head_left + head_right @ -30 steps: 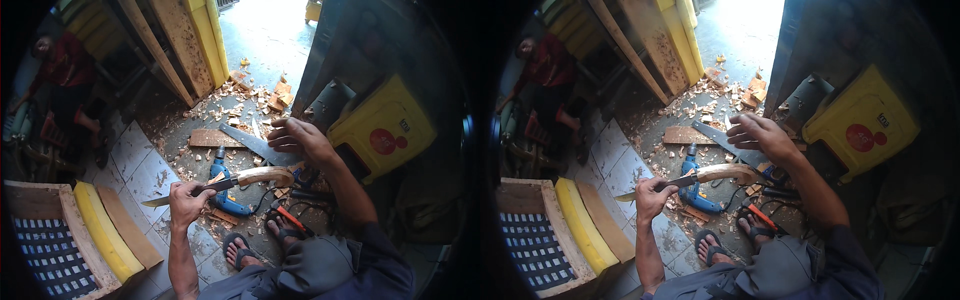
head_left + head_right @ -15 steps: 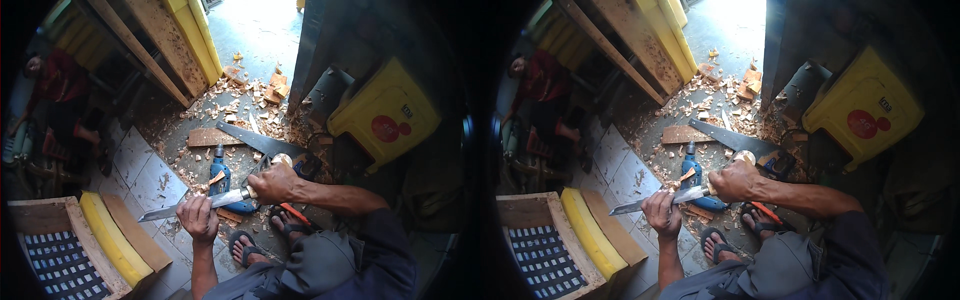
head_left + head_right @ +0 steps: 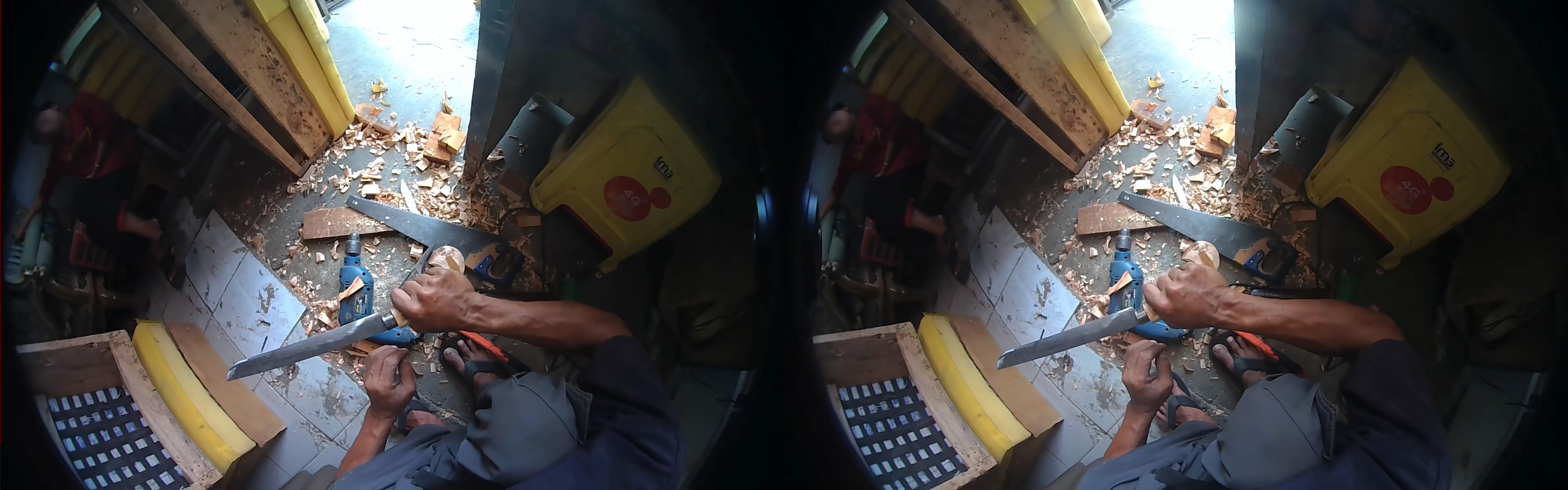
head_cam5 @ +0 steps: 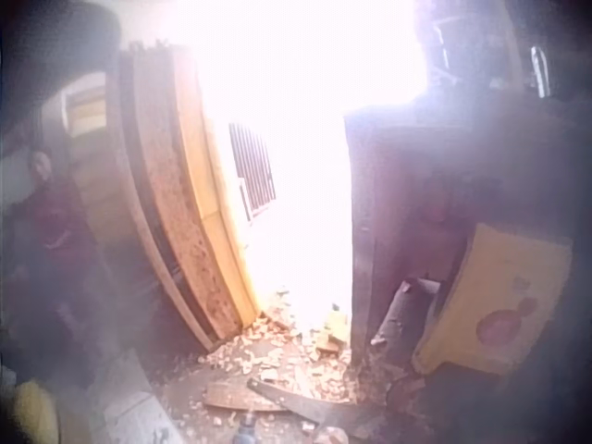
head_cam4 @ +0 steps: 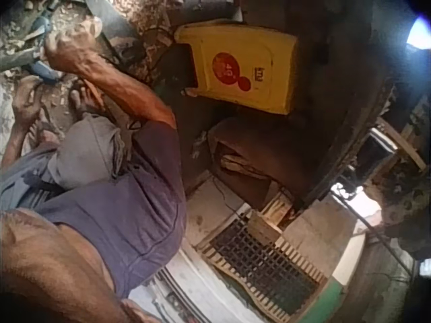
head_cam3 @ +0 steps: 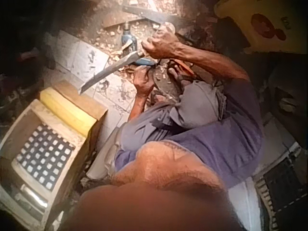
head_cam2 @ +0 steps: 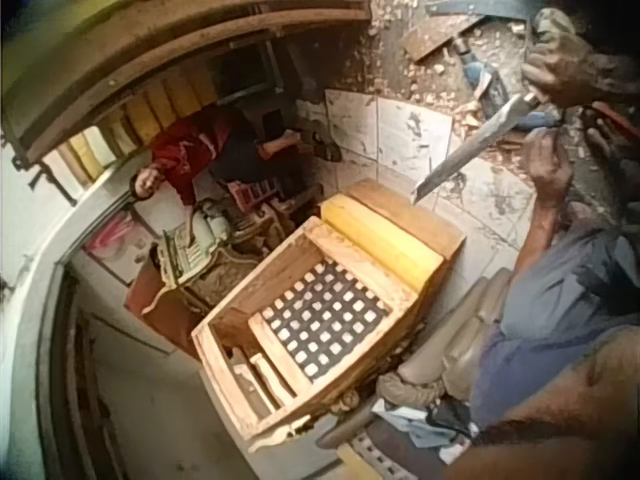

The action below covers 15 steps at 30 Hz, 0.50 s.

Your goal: The person carves a wooden handle by striking a machete with a hammer, then handles a long metal rod and a smaller wooden piece.

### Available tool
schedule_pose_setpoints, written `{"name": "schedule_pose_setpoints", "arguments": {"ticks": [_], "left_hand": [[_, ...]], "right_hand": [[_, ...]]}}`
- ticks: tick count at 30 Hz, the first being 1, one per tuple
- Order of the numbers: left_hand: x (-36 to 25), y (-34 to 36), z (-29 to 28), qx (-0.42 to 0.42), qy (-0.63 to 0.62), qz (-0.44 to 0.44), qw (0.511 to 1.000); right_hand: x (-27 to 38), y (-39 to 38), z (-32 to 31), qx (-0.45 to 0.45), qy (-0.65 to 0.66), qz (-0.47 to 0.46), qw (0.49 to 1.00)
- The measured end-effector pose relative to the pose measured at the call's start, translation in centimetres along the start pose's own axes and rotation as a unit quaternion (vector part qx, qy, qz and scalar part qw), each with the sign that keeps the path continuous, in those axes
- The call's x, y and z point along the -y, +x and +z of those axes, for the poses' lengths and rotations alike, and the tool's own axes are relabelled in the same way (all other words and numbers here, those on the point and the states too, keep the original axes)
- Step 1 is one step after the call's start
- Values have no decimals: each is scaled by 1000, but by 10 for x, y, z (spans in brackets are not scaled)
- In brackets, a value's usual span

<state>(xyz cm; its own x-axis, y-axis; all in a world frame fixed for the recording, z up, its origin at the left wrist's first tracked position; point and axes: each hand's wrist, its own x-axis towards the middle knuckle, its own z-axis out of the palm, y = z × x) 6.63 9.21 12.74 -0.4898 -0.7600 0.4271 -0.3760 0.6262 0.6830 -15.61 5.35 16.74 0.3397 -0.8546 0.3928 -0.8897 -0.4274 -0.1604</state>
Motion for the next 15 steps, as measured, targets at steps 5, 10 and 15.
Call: {"name": "schedule_pose_setpoints", "arguments": {"ticks": [5, 10, 15], "left_hand": [[4, 5, -4, 18, 4, -32, 999], [4, 3, -4, 39, 4, -56, 998], [5, -1, -3, 61, -6, -71, 996]], "right_hand": [[3, -3, 1, 4, 9, 7, 1000], [6, -3, 0, 32, 37, 2, 999], [11, 0, 0, 46, 50, -3, 998]]}}
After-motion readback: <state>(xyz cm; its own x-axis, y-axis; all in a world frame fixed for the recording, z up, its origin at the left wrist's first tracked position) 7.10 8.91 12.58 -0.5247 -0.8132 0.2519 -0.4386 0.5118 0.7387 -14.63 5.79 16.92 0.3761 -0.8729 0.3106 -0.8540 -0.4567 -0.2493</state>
